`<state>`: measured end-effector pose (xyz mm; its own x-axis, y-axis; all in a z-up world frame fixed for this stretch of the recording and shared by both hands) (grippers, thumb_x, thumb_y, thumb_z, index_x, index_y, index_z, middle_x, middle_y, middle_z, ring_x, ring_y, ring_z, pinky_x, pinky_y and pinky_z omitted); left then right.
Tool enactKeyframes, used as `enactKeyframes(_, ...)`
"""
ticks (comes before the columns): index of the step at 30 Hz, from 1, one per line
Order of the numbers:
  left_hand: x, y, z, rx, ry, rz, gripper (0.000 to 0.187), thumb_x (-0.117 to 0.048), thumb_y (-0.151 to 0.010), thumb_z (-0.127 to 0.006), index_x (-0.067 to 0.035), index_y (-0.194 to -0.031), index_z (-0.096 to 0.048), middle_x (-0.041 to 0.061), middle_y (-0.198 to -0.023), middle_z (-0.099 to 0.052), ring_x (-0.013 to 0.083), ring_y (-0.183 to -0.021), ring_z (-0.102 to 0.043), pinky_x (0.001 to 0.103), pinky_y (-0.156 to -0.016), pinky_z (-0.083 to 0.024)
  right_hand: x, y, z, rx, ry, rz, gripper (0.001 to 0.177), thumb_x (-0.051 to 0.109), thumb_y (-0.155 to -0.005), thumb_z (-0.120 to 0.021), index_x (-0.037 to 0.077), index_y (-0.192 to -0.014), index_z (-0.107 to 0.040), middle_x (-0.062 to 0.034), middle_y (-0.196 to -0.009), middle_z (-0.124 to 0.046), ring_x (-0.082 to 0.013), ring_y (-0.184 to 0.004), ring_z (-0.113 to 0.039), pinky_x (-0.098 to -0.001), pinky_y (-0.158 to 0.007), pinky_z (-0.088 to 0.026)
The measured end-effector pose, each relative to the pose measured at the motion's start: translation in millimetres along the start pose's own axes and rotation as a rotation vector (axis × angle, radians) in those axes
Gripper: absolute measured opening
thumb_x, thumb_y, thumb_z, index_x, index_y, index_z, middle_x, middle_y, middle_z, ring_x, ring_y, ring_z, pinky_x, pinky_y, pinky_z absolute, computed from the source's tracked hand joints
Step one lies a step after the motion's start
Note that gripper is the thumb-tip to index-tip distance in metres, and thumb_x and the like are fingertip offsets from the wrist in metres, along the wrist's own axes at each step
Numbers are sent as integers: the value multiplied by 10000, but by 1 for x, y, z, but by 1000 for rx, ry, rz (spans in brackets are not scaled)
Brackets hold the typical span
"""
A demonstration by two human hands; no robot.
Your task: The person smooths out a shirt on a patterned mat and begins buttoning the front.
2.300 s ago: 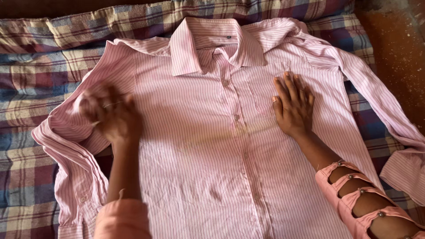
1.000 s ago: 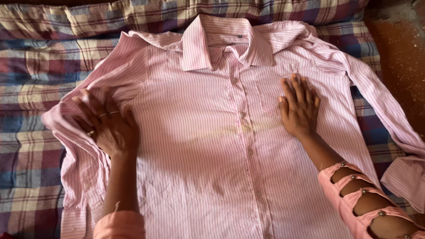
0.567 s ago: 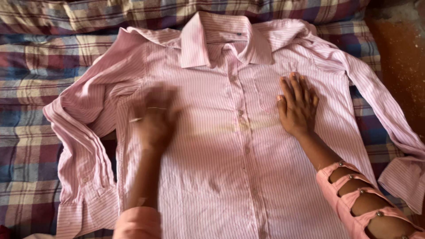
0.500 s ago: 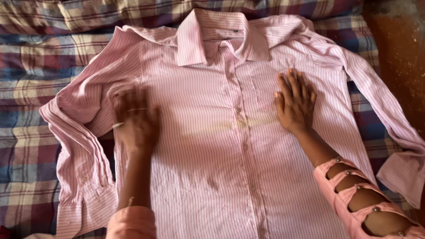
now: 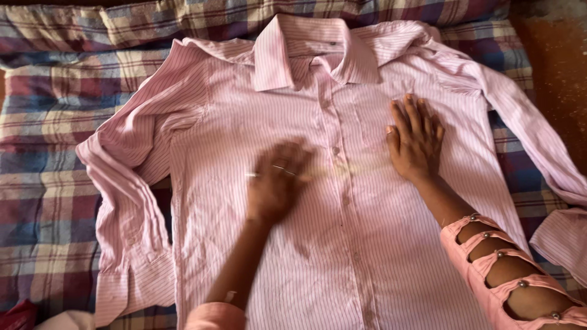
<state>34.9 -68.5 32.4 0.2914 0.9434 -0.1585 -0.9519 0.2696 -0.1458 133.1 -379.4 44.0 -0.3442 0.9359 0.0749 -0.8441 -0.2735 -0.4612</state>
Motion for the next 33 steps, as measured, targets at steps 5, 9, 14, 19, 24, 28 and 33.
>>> enactKeyframes(5, 113, 49, 28, -7, -398, 520, 758, -699, -1048, -335, -248, -1642, -198, 36, -1674, -37, 339, -1491, -159, 651, -1133, -345, -2, 1, 0, 0, -12, 2, 532, 318, -1084, -483, 136, -1583, -486, -151, -1689, -362, -367, -1555, -305, -585, -1218, -208)
enactKeyframes(9, 99, 49, 15, -166, -409, 631, 774, -691, -1053, -324, -238, -1662, -171, 72, -1708, 8, 350, -1537, -89, 643, -1184, -260, 2, 0, 0, 6, -14, 0, 538, 319, -1083, -484, 131, -1587, -484, -154, -1687, -365, -370, -1549, -309, -589, -1207, -209)
enactKeyframes(14, -9, -6, -1, -53, -130, 233, 755, -711, -1010, -242, -313, -1638, -113, 34, -1713, 15, 300, -1556, -21, 605, -1209, -72, 1, 1, 1, 0, 6, 12, 532, 323, -1092, -481, 127, -1587, -486, -153, -1687, -365, -364, -1555, -310, -585, -1222, -209)
enactKeyframes(19, -53, -30, 6, 66, -60, 57, 753, -742, -984, -159, -375, -1626, -15, 8, -1727, 23, 263, -1581, 30, 562, -1241, 76, -1, 1, -1, 25, -15, 4, 542, 326, -1087, -470, 125, -1591, -473, -150, -1690, -354, -366, -1558, -296, -584, -1220, -208)
enactKeyframes(24, -48, -21, 1, 74, -40, -49, 724, -720, -978, -155, -389, -1613, -50, -45, -1715, 2, 229, -1575, -4, 570, -1236, 56, -2, -2, -5, 85, -8, -15, 572, 339, -1089, -416, 141, -1626, -387, -167, -1703, -297, -389, -1557, -238, -620, -1201, -156)
enactKeyframes(28, -48, -22, 7, 105, -54, -44, 720, -710, -971, -182, -403, -1612, -63, -52, -1712, -4, 225, -1567, -22, 573, -1237, 30, 13, -7, -3, 155, 102, -62, 635, 434, -1110, -354, 82, -1635, -296, -173, -1703, -206, -393, -1564, -171, -644, -1191, -85)
enactKeyframes(33, -48, -21, 13, 173, -82, -39, 687, -722, -970, -232, -430, -1585, -147, -48, -1723, -18, 223, -1580, -35, 575, -1233, 17, 75, 16, -21, 379, -154, 214, 703, 401, -1037, -370, 50, -1627, -217, -166, -1687, -145, -320, -1537, -146, -555, -1200, -78)
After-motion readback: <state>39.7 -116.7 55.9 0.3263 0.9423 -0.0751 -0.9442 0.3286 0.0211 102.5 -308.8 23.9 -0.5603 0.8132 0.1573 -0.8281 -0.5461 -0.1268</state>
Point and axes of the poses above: each hand's wrist, its own y-axis away from the middle knuckle, its own z-axis out of the back of the hand, x = y × z, the point moved 1 cm from there along -y, towards the middle knuckle
